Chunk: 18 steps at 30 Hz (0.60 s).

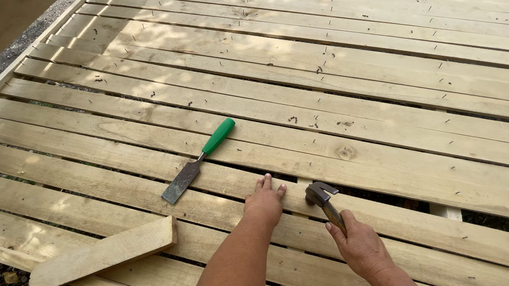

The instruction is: The person uses a hammer to drive nails into a wooden pallet frame. They repeatedly pick up nails and hammer them into the slats, working along the length of the pallet.

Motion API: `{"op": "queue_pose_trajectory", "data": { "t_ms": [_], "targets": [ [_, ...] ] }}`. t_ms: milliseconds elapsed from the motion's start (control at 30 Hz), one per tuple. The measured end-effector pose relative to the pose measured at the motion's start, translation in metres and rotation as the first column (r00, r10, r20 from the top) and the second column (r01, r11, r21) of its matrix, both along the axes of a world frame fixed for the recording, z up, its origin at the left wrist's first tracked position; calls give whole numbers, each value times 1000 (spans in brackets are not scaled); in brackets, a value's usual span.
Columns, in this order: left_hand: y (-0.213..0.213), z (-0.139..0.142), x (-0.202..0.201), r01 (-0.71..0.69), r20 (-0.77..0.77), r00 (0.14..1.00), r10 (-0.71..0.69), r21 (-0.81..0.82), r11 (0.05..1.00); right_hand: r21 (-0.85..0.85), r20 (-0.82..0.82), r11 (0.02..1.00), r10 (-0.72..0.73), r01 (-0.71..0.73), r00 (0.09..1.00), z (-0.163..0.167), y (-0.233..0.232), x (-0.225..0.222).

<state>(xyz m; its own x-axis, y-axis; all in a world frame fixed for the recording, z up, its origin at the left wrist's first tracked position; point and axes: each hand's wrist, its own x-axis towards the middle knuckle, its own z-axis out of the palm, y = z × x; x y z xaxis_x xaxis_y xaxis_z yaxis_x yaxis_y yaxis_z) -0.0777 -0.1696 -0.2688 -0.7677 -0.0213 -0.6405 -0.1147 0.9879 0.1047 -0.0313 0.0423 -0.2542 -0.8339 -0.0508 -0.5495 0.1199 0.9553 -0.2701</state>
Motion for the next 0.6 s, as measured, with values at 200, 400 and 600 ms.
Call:
{"op": "queue_pose_trajectory", "data": {
  "t_ms": [200, 400, 600],
  "targets": [
    [0, 2, -1, -11, 59, 998, 11, 10, 1000, -478, -438, 878, -231, -8, 869, 12, -11, -6],
    [1, 0, -3, 23, 46, 999, -22, -16, 1000, -40, -107, 999, -38, 34, 994, -15, -8, 7],
    [-1, -4, -3, -15, 35, 999, 15, -2, 1000, -86, -126, 996, -50, 39, 991, -13, -1, -2]
  ]
}}
